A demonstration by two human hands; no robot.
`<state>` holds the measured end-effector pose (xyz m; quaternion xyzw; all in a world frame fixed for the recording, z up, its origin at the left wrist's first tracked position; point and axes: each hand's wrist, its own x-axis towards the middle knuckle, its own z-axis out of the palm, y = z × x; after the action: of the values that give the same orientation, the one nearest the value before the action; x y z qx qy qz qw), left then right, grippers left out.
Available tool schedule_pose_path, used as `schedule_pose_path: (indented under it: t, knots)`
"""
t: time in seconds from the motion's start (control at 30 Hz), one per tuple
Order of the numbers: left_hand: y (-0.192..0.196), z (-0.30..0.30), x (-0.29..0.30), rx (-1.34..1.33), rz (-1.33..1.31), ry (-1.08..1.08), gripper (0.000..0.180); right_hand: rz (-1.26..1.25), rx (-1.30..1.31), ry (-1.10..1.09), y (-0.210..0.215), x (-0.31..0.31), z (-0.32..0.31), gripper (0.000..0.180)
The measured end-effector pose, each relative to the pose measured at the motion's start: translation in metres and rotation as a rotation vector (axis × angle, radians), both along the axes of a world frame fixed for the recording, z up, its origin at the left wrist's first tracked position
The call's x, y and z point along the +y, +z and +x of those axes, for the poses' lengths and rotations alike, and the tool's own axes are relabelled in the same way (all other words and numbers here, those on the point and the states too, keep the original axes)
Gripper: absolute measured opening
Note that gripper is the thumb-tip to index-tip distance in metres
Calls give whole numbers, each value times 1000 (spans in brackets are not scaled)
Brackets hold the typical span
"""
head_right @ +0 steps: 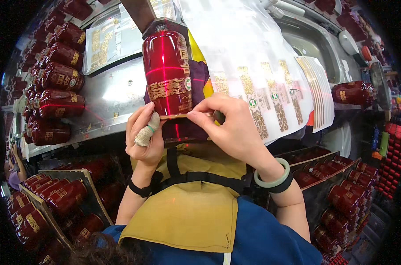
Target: Applying decorative labels and seals to red liquor bottles at an industrial workbench.
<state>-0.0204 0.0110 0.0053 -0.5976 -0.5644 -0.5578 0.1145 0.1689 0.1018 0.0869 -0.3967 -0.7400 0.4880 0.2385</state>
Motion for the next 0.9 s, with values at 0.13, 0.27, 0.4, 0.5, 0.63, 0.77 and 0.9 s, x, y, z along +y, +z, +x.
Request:
schedule_pose_path:
  t: [0.13,0.27,0.4,0.5,0.63,0.77,0.9]
  knots:
    - [1,1,-3,-25,-51,6,29,-33,-35,3,-3,6,7,19]
    - [-2,1,-3,45,6,16,30,-22,-42,-10,-5,8,7,19]
    - [-3,2,-7,60,-10,33,38,-35,-52,-13,-7,6,6,20]
    - [3,0,-10,275,-42,86,37,-13,-48,-6,-6,6,5,20]
    - [3,4,-9,386,-16,137,37,-30,-70,-15,-6,7,4,21]
    - [11,10,2,285,26,19,29,-4,-39,-23,-13,7,3,21]
    - [12,4,3,128,-4,2,24,-15,-47,-35,-11,8,2,22]
